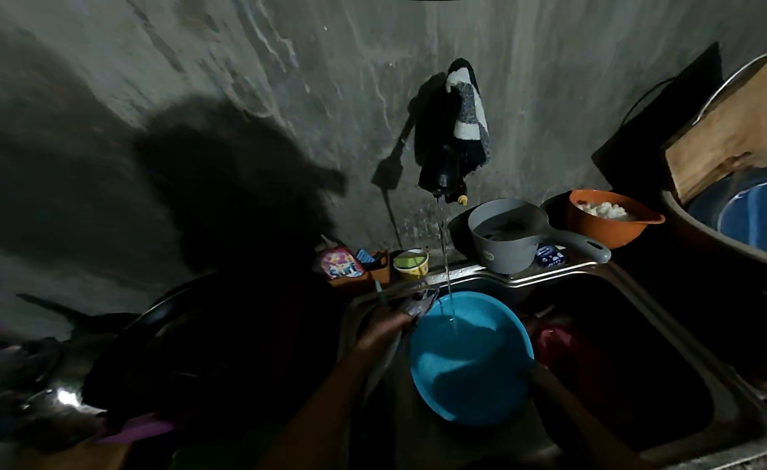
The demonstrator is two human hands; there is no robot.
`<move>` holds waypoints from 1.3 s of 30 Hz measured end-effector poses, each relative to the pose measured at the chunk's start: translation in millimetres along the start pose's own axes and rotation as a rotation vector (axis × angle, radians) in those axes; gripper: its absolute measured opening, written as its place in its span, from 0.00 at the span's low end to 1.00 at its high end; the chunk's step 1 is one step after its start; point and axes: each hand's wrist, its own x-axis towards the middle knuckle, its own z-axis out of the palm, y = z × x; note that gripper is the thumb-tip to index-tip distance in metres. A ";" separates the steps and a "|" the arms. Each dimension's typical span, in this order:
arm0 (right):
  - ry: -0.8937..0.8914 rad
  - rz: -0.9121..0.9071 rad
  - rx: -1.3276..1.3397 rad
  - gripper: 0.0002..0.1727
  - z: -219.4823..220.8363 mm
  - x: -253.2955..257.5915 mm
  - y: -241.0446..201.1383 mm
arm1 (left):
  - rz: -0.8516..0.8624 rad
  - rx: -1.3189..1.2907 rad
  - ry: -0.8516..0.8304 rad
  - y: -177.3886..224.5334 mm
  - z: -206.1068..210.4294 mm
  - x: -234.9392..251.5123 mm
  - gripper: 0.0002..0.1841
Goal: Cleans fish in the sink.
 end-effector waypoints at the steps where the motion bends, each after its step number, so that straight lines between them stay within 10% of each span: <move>1: -0.014 0.007 0.035 0.30 3.8 4.7 4.5 | 0.032 -0.090 0.001 2.4 -2.4 -3.4 0.16; 6: 0.064 -0.099 -0.004 0.29 24.6 -9.6 -19.2 | 0.051 -0.336 0.056 19.8 -4.8 -18.8 0.10; 19: 0.304 -0.633 -1.159 0.34 33.9 -112.2 -105.2 | 0.009 -0.416 0.120 22.5 28.7 -27.2 0.14; 32: -0.056 -0.117 -0.409 0.30 26.7 -20.4 -18.9 | 0.024 -1.011 -0.053 6.3 98.4 22.6 0.08; 39: 0.215 -0.546 -0.072 0.20 14.0 -78.9 -122.4 | 0.008 -0.844 0.035 24.1 113.2 33.9 0.14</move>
